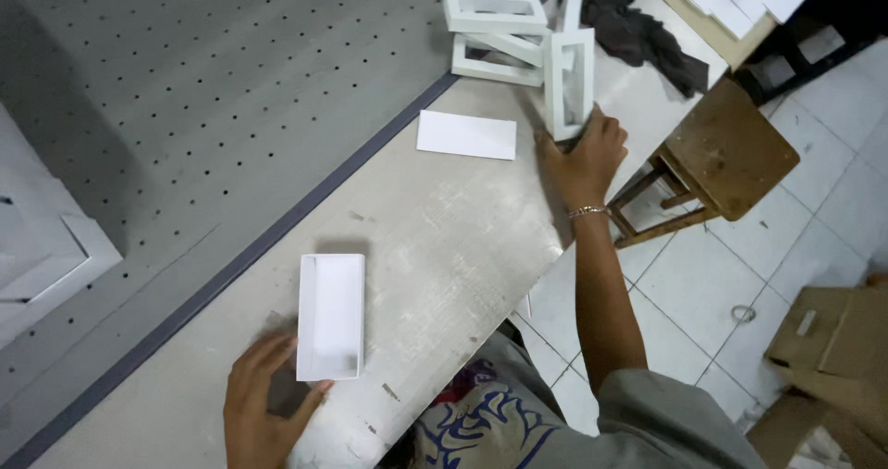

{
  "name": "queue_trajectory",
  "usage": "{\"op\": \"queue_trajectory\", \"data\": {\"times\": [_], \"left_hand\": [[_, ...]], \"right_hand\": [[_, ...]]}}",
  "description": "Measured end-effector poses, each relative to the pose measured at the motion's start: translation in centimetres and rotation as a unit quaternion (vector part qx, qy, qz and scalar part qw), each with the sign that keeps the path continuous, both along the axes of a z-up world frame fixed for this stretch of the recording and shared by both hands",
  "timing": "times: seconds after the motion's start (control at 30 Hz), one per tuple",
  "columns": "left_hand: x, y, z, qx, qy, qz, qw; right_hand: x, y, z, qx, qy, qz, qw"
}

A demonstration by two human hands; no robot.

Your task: The person assembles white cardboard boxes by hand on a workbench. They fold the flaps of flat-packed box components into shape, tuck the tabs into slots, and then insert a smaller inner box into the larger outer box. The finished boxes are stacked on the table.

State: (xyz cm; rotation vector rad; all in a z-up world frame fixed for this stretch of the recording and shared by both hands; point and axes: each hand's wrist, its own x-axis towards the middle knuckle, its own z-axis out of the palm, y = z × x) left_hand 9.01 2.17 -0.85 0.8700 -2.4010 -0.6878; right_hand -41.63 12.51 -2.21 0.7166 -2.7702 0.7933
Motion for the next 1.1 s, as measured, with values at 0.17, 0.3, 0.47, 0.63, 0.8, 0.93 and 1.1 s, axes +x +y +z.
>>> {"op": "queue_trajectory", "data": {"times": [0.17,0.3,0.47,0.63,0.8,0.93,1.1], "left_hand": [[-1.0,1.0,0.6,-0.031,0.029,-0.007,0.999],[-0.9,1.0,0.2,0.038,0.038,-0.030,0.998],[-0.4,-0.1,0.8,0.136,0.039,-0.044,0.989],[-0.5,0.1,0.6,0.102,0.107,0.002,0.989],[0.1,0.6,0.5,0.131,0.120,0.007,0.984],[0.1,0.9,0.7,0.124,0.165,0.032,0.978],[-0.1,1.1,2.3,0.156,0.217,0.053,0.962]], "right_hand": [[-0.2,0.7,-2.1,-0.259,-0.065,0.059,0.962],[2.8,0.7,-1.5,-0.392,-0.195,0.172,0.883],[10.0,-0.2,2.4,-0.352,-0.248,0.422,0.797],[15.7,-2.5,1.5,-0.269,-0.320,0.549,0.724],[17.4,-3.3,1.3,-0.193,-0.358,0.580,0.706],[18.6,-4.1,2.5,-0.181,-0.333,0.627,0.681],[19.1,-5.1,4.6,-0.158,-0.310,0.662,0.664]]}}
